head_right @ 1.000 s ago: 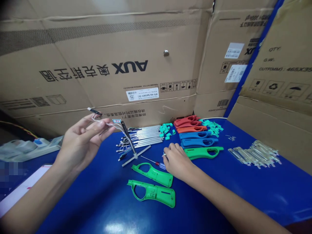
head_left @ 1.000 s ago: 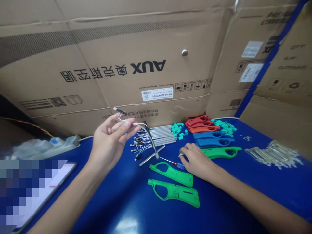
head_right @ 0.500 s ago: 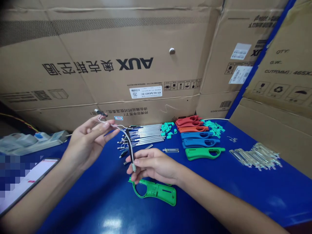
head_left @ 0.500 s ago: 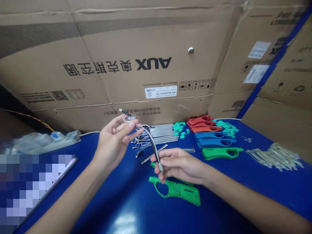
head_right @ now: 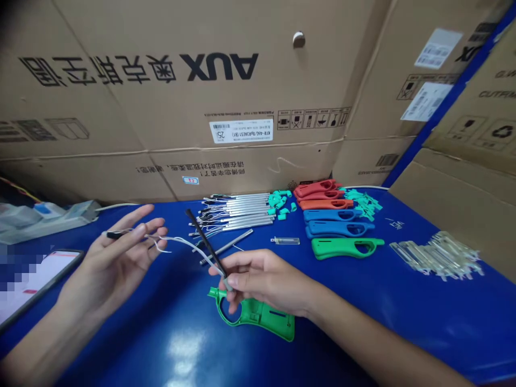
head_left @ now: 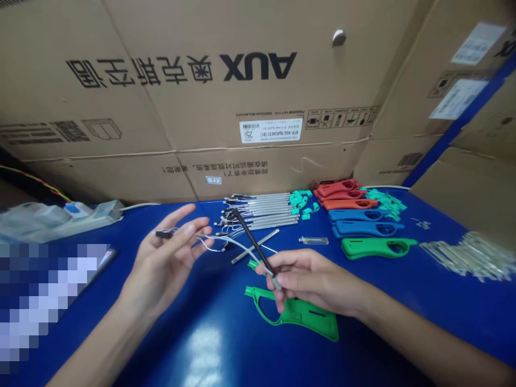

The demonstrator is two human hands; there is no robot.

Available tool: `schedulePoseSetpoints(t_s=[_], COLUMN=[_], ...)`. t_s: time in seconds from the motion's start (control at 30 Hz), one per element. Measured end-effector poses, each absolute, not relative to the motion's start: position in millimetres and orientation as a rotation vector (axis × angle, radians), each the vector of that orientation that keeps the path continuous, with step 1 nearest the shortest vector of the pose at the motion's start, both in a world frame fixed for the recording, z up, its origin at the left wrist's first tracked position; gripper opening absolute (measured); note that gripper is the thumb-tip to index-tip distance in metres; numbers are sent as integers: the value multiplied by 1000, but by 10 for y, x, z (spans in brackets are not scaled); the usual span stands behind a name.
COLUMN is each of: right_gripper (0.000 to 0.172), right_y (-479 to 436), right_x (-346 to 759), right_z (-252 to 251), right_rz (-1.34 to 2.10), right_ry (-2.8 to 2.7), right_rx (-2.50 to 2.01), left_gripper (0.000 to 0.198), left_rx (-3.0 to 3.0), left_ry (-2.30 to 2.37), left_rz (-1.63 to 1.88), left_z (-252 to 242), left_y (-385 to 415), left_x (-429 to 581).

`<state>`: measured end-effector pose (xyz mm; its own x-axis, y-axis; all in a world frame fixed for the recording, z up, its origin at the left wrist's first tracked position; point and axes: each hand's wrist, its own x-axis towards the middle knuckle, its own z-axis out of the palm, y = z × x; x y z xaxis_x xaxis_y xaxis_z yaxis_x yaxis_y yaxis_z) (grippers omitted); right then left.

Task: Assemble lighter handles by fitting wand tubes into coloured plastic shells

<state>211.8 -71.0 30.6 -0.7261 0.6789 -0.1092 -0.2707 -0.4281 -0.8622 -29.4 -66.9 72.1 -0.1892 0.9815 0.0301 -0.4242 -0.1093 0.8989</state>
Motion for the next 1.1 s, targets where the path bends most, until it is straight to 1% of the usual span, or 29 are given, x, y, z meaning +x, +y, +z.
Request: schedulePoseSetpoints(t_s=[0.17,0.27,0.4,0.43,0.5,0.6,0.63,0.7,0.87,0.97,1.03,1.1], right_gripper=[31,31,26,24,22,20,20,21,20,21,21,20], right_y=[-688,-678,-686,-693,-712,-755,-771,-801,-828,-825,-829,-837], right_x=[2133,2141,2149,2148,2142,2125,2119,2106,2084,2080,2081,2081], right_z=[292,313,374,390,415,426,423,418,440,452,445,427], right_rz=[2111,2049,2074,2092,2129,2172,2176,2162,2019,1954,1913,1863], right_ry=[-1178,-1215,-1234,-1252,-1307,-1409,-1440,-1494,-1635,-1681,-1684,-1680], right_rx=[-791,-888,-957,-964,-984,-1031,-1038,-1048,-1178,-1220,-1191,-1159], left_gripper=[38,30,18,15,10,15,17,20,21,20,19,16], left_rx=[789,787,917,990,1197,1519,1589,1665,1809,1918,1984,2019], left_ry=[1011,1042,1144,1166,1176,1118,1093,1072,1129,1170,1270,1374], left_rz=[1485,1446,1371,1281,974,397,272,167,160,212,414,763], left_z=[574,544,571,590,641,731,756,790,817,813,779,714], left_y=[-639,-612,-566,-560,-561,-593,-605,-626,-631,-637,-658,-699], left_x=[-360,-401,-604,-680,-828,-967,-981,-977,-959,-938,-860,-720])
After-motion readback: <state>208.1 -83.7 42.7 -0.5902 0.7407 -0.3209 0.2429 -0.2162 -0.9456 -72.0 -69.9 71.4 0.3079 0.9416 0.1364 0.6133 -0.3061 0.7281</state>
